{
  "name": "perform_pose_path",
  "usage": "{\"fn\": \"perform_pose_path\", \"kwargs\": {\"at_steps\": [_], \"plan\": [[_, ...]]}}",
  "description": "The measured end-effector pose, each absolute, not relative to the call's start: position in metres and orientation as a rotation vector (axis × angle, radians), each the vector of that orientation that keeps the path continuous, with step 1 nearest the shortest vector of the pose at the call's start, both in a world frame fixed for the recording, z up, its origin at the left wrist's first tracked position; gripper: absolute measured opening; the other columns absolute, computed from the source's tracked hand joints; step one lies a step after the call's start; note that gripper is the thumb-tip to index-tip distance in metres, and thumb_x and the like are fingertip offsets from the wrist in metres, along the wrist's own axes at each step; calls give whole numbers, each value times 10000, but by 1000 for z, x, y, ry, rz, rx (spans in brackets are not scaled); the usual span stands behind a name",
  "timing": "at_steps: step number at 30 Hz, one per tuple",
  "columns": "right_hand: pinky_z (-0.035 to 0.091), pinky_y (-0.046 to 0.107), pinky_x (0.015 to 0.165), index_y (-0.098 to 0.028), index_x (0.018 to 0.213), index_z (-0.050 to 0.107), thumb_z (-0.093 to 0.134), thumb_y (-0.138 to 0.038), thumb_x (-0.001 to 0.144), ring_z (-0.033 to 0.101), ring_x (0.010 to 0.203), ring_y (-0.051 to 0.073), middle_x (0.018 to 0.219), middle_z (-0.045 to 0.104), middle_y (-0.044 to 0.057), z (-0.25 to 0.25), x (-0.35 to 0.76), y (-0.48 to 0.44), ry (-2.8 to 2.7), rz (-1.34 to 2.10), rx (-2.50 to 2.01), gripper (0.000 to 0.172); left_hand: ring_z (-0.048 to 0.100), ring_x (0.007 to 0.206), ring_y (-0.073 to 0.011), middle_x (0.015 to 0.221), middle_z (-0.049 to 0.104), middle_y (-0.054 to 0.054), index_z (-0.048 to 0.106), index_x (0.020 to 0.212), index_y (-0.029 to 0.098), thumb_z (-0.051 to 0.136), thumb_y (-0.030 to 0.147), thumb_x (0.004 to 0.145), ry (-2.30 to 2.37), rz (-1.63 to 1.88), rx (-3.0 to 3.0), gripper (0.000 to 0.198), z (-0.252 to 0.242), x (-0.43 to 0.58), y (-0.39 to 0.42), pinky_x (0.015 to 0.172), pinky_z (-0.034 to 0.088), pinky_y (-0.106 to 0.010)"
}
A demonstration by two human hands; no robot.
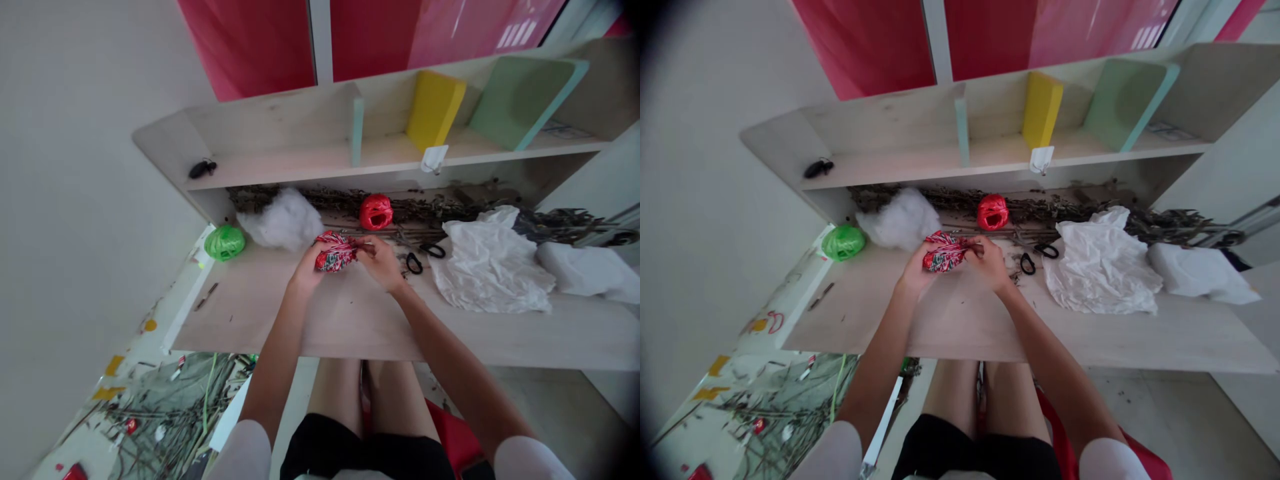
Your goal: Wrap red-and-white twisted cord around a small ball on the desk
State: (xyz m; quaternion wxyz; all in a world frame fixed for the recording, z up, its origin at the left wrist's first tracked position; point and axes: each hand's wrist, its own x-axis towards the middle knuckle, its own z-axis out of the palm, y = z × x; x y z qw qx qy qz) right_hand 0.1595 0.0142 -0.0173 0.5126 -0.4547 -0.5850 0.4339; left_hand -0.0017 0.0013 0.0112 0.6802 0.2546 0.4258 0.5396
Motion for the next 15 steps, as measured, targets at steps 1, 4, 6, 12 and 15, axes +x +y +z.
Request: {"fn": "perform_pose_path", "kwargs": {"at_steps": [1, 4, 6, 12, 15], "plan": [[505, 334, 666, -207, 816, 536, 550, -266, 660, 633, 670, 180, 741, 671, 28, -19, 159, 15, -1412, 1018, -1109, 168, 694, 829, -236, 804, 731, -57, 668, 841, 156, 654, 233, 607, 949, 1201, 588, 246, 11, -1, 1, 810, 553, -372], [498, 336, 675, -220, 776, 496, 533, -230, 627, 625, 685, 183, 728, 637, 14, -21, 159, 17, -1403, 936, -1127, 154, 695, 836, -236, 789, 730, -55, 669, 829, 156, 658, 232, 606, 955, 1203, 571, 235, 12, -1, 1, 815, 549, -363], [501, 336, 682, -227, 754, 475, 527, -219, 614, 616, 700, 184, 725, 616, 10, -21, 160, 18, -1373, 898, -1134, 149, 694, 837, -229, 792, 730, -52, 665, 823, 161, 646, 251, 623, 957, 1231, 519, 221, 13, -3, 1, 811, 548, -358], [511, 334, 691, -224, 774, 480, 520, -203, 645, 605, 745, 184, 760, 606, 23, -16, 171, 23, -1217, 811, -1146, 137, 679, 836, -205, 823, 725, -14, 653, 818, 198, 644, 266, 638, 893, 1384, 446, 193, 19, -12, 1, 823, 544, -369], [518, 322, 667, -223, 837, 487, 515, -225, 686, 607, 806, 192, 839, 620, 46, -20, 177, 27, -1136, 811, -1164, 154, 672, 810, -193, 809, 720, -8, 649, 807, 205, 648, 269, 633, 929, 1391, 454, 186, 19, -13, 1, 798, 540, -345]]}}
